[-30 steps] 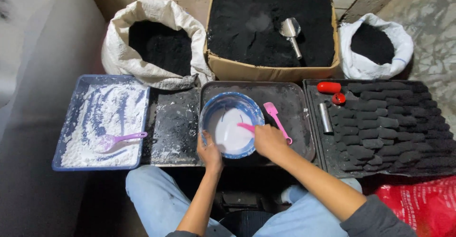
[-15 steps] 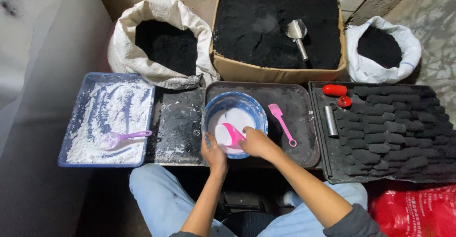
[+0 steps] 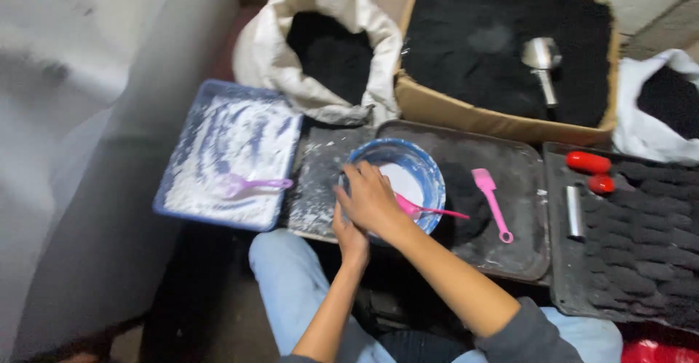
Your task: Mixing white powder into a liquid solution using a scoop and spatula to prepare a binder.
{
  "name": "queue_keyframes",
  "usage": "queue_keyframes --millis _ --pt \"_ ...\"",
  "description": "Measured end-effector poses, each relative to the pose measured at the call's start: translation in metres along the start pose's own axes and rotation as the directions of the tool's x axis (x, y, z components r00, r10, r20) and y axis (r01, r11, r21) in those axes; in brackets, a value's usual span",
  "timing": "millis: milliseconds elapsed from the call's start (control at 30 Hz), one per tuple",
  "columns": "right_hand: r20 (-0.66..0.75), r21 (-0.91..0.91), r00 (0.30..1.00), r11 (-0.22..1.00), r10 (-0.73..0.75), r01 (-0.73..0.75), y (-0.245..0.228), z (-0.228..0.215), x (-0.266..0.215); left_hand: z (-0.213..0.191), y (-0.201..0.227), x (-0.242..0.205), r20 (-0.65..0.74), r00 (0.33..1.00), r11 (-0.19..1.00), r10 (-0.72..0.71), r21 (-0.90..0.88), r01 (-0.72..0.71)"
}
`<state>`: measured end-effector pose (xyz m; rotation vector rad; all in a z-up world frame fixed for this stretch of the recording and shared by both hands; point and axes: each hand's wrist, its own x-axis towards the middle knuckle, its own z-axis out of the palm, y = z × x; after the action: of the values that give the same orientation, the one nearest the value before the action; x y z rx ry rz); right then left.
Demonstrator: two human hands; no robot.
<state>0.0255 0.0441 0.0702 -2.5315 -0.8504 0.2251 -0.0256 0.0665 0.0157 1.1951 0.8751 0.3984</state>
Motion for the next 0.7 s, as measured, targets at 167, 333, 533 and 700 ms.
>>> queue_keyframes --millis 167,333,533,700 --pt "-0.039 0.026 0.999 1.000 -0.013 0.014 -0.014 0.049 0.040 -0.040 -0.026 0.035 -0.131 0.990 0.999 -0.052 0.009 0.054" --pt "-0.029 0.071 0.999 0.997 0.021 -0.019 -0.021 0.070 0.057 -0.064 -0.040 0.064 -0.267 0.964 0.994 -0.023 0.100 0.051" --pt "-0.063 0.143 0.996 0.987 -0.057 0.066 -0.020 0.095 0.075 -0.066 -0.034 0.071 -0.292 0.954 0.993 -0.069 0.066 0.093" --pt "-0.083 0.041 0.961 0.963 -0.263 0.267 -0.022 0.140 0.097 -0.068 -0.064 0.082 -0.294 0.954 0.978 0.052 0.210 0.011"
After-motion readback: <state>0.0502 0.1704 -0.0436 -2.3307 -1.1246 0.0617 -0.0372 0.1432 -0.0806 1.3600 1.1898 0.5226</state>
